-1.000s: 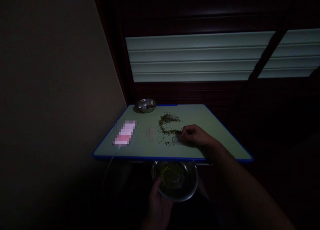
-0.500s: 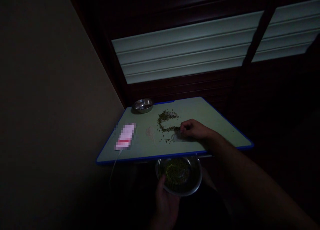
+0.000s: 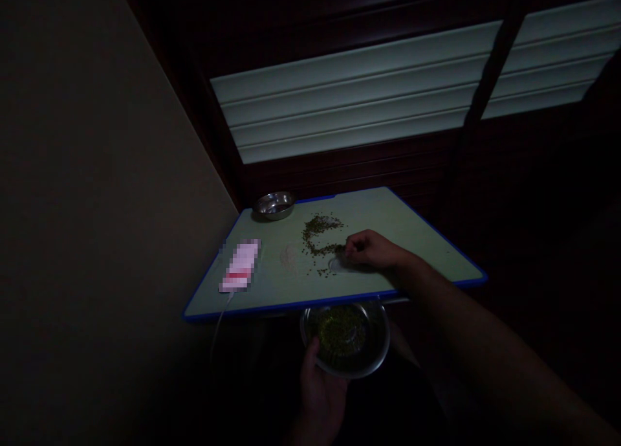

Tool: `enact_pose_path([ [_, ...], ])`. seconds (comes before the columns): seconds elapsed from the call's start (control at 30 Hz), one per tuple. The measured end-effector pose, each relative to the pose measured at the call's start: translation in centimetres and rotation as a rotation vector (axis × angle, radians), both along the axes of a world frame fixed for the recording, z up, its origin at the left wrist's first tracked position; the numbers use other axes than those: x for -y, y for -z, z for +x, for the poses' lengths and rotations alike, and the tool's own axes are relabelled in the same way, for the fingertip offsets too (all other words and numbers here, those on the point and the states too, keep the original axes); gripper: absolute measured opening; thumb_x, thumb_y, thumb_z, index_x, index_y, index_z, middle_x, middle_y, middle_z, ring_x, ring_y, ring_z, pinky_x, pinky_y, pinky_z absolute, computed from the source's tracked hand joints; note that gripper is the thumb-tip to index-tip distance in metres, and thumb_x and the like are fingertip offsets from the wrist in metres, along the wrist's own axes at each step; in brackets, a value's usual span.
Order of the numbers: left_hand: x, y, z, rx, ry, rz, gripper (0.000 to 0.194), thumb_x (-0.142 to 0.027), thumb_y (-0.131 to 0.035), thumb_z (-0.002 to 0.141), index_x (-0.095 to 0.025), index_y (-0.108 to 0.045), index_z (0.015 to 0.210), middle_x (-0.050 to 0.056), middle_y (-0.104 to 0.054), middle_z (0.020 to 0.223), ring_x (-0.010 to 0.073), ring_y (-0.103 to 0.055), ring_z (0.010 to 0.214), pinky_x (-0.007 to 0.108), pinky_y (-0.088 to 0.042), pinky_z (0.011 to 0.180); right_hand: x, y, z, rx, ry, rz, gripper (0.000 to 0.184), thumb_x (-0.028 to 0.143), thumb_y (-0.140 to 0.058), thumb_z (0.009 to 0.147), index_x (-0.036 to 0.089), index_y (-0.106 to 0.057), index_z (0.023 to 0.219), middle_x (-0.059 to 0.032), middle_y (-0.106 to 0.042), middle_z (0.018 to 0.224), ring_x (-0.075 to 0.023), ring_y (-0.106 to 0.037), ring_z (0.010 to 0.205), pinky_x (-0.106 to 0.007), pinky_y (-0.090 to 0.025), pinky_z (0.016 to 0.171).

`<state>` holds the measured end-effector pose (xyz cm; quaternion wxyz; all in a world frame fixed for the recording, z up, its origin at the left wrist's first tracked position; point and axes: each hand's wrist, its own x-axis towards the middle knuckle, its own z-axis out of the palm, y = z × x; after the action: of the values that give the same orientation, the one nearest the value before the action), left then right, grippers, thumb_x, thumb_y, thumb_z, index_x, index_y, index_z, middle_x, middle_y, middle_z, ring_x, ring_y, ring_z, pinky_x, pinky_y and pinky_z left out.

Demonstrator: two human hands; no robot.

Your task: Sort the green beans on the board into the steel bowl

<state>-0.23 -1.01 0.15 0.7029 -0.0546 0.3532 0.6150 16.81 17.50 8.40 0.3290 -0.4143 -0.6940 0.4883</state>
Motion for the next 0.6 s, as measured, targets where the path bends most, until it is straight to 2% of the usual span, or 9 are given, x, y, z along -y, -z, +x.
enact_pose_path([
  [0.17,0.03,0.34,-0.06,0.002,0.006,0.029,0.044,-0.032,-0.060,0.086,-0.024,-0.060,0.129,0.008,-0.076,0.109,0.0273,-0.067,0.107,0.046,-0.049,0.098,0.02,0.10,-0.29,-0.002,0.027,0.029,0.015,0.026,-0.068,0.056,0.015,-0.064,0.064,0.0005,-0.059,0.061,-0.0098,-0.047,0.056,-0.026,-0.035,0.056],
  [0.33,0.01,0.29,0.04,-0.016,-0.008,0.001,0.042,-0.031,-0.058,0.087,-0.020,-0.062,0.127,0.010,-0.077,0.103,0.0270,-0.069,0.100,0.046,-0.051,0.094,0.19,-0.13,-0.43,-0.003,0.059,0.054,0.012,0.025,-0.065,0.057,0.015,-0.062,0.063,-0.0001,-0.059,0.062,-0.0103,-0.048,0.058,-0.026,-0.035,0.056],
  [0.6,-0.01,0.44,0.09,0.008,-0.005,0.020,0.039,-0.033,-0.059,0.086,-0.021,-0.065,0.123,0.009,-0.077,0.103,0.0271,-0.069,0.102,0.045,-0.052,0.093,0.30,-0.10,-0.64,-0.021,0.018,0.029,0.014,0.026,-0.067,0.058,0.015,-0.062,0.064,0.0010,-0.057,0.061,-0.0098,-0.047,0.057,-0.026,-0.036,0.056],
])
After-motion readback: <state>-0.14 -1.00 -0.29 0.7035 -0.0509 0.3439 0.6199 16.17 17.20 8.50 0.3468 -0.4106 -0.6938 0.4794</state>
